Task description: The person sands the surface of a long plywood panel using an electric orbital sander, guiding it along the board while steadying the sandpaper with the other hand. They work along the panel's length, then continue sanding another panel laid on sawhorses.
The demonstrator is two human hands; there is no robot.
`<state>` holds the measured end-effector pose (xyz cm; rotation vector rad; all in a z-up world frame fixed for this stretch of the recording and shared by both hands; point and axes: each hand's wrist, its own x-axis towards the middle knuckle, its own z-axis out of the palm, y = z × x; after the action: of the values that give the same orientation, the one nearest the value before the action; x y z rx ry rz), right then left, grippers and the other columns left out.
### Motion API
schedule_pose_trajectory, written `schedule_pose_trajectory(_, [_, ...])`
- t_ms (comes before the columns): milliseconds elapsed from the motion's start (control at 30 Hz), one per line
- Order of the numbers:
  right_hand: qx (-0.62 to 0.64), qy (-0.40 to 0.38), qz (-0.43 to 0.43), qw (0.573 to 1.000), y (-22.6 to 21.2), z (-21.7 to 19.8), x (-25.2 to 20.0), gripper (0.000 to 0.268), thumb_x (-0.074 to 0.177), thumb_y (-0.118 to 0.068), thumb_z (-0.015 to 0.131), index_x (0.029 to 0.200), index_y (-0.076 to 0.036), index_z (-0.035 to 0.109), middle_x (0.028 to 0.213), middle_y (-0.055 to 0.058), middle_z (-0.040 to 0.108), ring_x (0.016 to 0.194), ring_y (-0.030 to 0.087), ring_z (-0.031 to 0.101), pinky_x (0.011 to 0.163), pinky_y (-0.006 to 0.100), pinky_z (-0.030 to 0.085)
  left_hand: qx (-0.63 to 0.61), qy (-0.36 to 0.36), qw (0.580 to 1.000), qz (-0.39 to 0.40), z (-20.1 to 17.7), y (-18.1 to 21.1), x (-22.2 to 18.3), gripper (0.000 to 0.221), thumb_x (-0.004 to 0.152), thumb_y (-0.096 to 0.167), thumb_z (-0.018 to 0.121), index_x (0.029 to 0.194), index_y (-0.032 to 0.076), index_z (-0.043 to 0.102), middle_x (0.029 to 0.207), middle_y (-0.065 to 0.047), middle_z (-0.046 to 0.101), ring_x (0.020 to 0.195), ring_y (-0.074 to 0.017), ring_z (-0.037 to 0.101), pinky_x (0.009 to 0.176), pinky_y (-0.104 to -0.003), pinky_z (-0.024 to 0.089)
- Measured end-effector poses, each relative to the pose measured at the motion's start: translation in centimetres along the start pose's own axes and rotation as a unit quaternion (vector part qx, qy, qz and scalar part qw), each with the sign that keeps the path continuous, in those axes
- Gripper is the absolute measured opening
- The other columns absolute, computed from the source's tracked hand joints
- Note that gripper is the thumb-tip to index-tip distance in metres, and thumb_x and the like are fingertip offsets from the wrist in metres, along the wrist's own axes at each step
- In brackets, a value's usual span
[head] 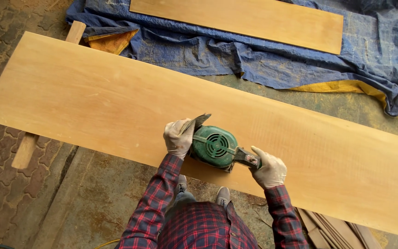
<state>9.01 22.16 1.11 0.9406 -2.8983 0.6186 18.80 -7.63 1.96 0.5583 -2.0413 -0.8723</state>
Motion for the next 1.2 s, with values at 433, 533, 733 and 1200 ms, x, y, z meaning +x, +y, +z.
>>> schedule_pose_trajectory(433, [0.014, 0.0, -0.041, 0.999, 12.5, -5.1, -2.5, 0.051, 0.071, -0.03, 0.088, 0.12, -0.022, 0.074, 0.101, 0.008, 0.078, 0.085, 0.026, 0.075, 0.075, 0.039, 0.058, 0.013, 0.049, 0.999, -0.004, 10.3, 7.5, -5.8, 0.013, 0.091, 0.021, 0.078, 0.086, 0.01, 0.073, 0.077, -0.01, 0.072, 0.068, -0.0321, 0.069, 0.067, -0.042, 0.052])
schedule_pose_trajectory(533, [-0.013, -0.016, 0.023, 1.0, 16.0, -6.0, -3.9, 0.055, 0.068, -0.032, 0.09, 0.121, -0.027, 0.076, 0.097, 0.011, 0.077, 0.084, 0.03, 0.074, 0.072, 0.04, 0.058, 0.066, -0.021, 0.998, 0.007, 12.4, 9.7, -6.9, 0.023, 0.091, 0.02, 0.077, 0.074, 0.012, 0.066, 0.068, -0.009, 0.064, 0.063, -0.0327, 0.064, 0.059, -0.044, 0.046])
schedule_pose_trajectory(733, [-0.022, -0.016, 0.096, 0.995, 21.9, -7.0, -6.2, 0.055, 0.071, -0.033, 0.088, 0.125, -0.031, 0.076, 0.1, 0.009, 0.077, 0.089, 0.029, 0.074, 0.079, 0.039, 0.058, -0.001, -0.04, 0.998, 0.056, 14.5, 14.7, -8.6, 0.012, 0.09, 0.023, 0.075, 0.083, 0.015, 0.069, 0.073, -0.004, 0.064, 0.071, -0.027, 0.066, 0.068, -0.043, 0.047])
schedule_pose_trajectory(1200, [0.001, -0.001, 0.102, 0.995, 24.6, -6.5, -7.7, 0.05, 0.074, -0.031, 0.087, 0.123, -0.028, 0.075, 0.102, 0.006, 0.077, 0.093, 0.024, 0.075, 0.082, 0.034, 0.058, 0.008, -0.091, 0.995, 0.048, 15.7, 14.6, -10.0, 0.024, 0.097, 0.036, 0.072, 0.085, 0.016, 0.069, 0.075, -0.003, 0.068, 0.071, -0.0251, 0.067, 0.082, -0.044, 0.044])
